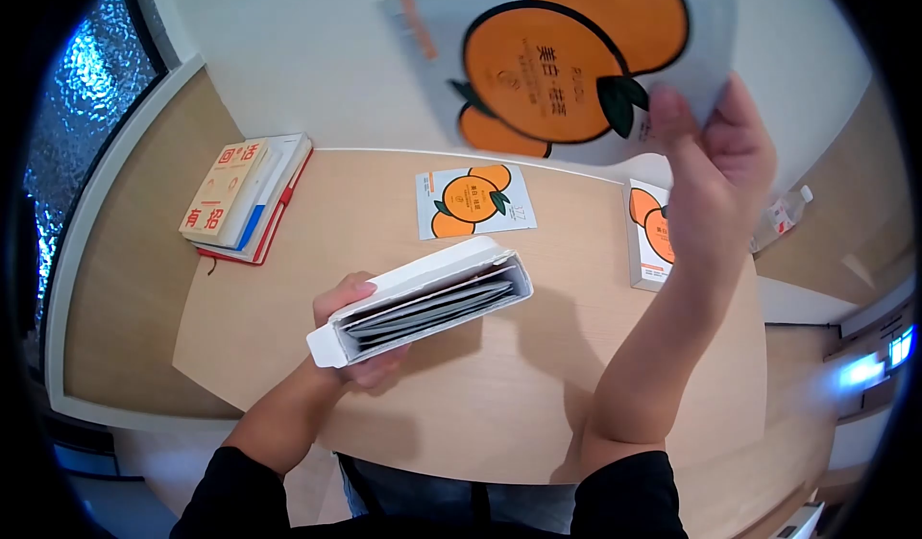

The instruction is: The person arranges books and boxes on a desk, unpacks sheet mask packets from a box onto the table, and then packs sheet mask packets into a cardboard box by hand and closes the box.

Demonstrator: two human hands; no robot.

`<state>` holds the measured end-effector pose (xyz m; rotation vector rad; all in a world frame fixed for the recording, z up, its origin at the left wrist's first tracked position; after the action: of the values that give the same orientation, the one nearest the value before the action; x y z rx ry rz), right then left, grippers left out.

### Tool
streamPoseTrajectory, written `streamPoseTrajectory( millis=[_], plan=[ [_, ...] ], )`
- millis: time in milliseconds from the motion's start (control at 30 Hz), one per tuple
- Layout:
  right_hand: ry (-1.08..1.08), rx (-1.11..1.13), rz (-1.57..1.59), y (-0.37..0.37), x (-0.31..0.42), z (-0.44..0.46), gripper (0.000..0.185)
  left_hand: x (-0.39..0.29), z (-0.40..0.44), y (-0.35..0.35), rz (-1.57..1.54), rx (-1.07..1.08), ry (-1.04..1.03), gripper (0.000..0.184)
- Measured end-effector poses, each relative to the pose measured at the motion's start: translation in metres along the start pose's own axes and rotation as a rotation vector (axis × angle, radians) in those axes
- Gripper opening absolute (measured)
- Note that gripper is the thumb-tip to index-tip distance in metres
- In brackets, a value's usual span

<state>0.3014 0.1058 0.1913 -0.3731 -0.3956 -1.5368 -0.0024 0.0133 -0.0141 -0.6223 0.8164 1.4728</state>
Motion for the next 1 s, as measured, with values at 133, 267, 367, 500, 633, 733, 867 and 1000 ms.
streamPoseTrajectory(
  millis=[133,267,367,500,633,733,867,1000],
  plan=[
    [0.02,0.081,0.157,0.001,0.022,-0.01,0.03,0.024,-0.011,0.006,0.084,0.091,-0.047,0.072],
    [0.048,0.25,0.153,0.002,0.031,-0.02,0.014,0.001,0.001,0.008,0.329,0.143,-0.187,0.078],
    [0.069,0.294,0.06,-0.007,0.039,-0.021,0.008,0.006,-0.005,0.005,0.311,0.165,-0.135,0.076],
    [0.06,0.338,-0.018,-0.01,0.042,-0.02,0.013,-0.005,0.0,0.006,0.3,0.134,-0.143,0.077],
    [-0.006,0.299,-0.019,-0.008,0.046,-0.022,0.026,-0.024,0.015,0.004,0.231,0.065,-0.195,0.066],
    [0.037,0.418,-0.113,-0.006,0.053,-0.016,0.028,-0.018,0.011,-0.004,0.045,-0.044,-0.123,0.042],
    [0.139,0.546,-0.151,-0.019,0.068,-0.008,0.026,-0.01,0.003,-0.001,0.042,0.002,-0.054,0.043],
    [0.229,0.592,-0.154,-0.027,0.071,-0.007,0.021,-0.019,0.008,-0.003,0.051,0.003,-0.083,0.047]
  ],
)
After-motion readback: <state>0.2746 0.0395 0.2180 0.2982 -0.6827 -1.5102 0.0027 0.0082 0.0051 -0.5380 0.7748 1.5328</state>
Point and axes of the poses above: each hand's wrist, its own z-axis towards the middle knuckle, its own y-axis out of the back of the hand, x = y × z, the point moved 2 cm from there along z, towards the middle knuckle, and after that the axes turned 8 degrees about y, right-handed, at the moved point
